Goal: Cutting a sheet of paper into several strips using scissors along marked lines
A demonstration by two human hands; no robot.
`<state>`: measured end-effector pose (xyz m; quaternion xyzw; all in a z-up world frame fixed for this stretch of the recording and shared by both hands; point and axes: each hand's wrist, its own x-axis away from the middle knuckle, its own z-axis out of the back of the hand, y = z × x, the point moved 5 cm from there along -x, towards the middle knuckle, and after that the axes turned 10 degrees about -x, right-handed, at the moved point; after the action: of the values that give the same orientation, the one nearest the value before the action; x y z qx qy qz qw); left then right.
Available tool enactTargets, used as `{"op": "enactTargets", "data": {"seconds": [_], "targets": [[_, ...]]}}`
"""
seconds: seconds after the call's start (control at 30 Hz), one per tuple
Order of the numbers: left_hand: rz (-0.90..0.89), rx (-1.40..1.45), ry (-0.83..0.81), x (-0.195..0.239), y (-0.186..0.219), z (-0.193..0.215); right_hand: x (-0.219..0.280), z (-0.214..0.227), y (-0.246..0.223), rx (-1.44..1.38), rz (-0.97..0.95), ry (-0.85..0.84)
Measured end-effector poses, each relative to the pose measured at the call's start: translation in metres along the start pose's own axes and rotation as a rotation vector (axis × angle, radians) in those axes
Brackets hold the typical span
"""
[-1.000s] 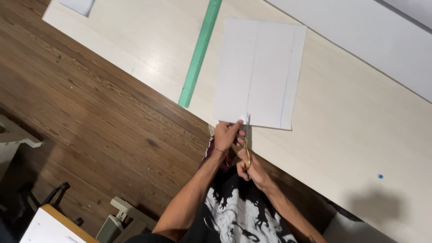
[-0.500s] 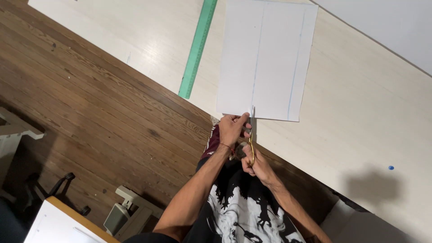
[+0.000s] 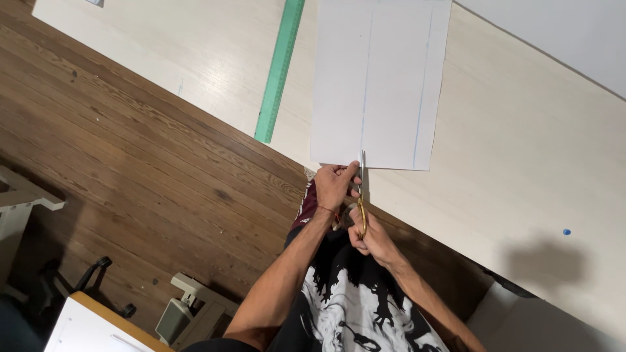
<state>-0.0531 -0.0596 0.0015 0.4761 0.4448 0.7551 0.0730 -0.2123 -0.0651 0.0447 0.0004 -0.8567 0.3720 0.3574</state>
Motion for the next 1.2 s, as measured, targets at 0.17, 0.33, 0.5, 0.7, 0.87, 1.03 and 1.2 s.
{"op": "enactTargets", "data": {"seconds": [0.17,0.33,0.5,0.7,0.87,1.03,1.2], "targets": [[-0.002,0.017,0.003,-0.009,-0.010,-0.002,-0.006,0.007,0.011,-0.024,-0.019,0.028],[-0.028,0.016,0.000,-0.011,-0.016,-0.002,-0.011,0.015,0.019,-0.036,-0.014,0.073],[-0.056,0.014,-0.009,-0.014,-0.020,0.000,-0.015,0.020,0.023,-0.026,-0.019,0.083],[-0.067,-0.010,0.004,-0.028,-0.041,-0.003,-0.025,0.028,0.034,-0.019,-0.033,0.098],[-0.053,0.023,0.024,-0.026,-0.042,-0.005,-0.024,0.024,0.026,-0.014,-0.059,0.113],[-0.054,0.004,0.046,-0.035,-0.054,-0.004,-0.018,0.001,-0.008,0.001,-0.039,0.072],[-0.043,-0.026,0.054,-0.030,-0.050,-0.003,-0.023,0.006,-0.013,-0.020,-0.041,0.093]]}}
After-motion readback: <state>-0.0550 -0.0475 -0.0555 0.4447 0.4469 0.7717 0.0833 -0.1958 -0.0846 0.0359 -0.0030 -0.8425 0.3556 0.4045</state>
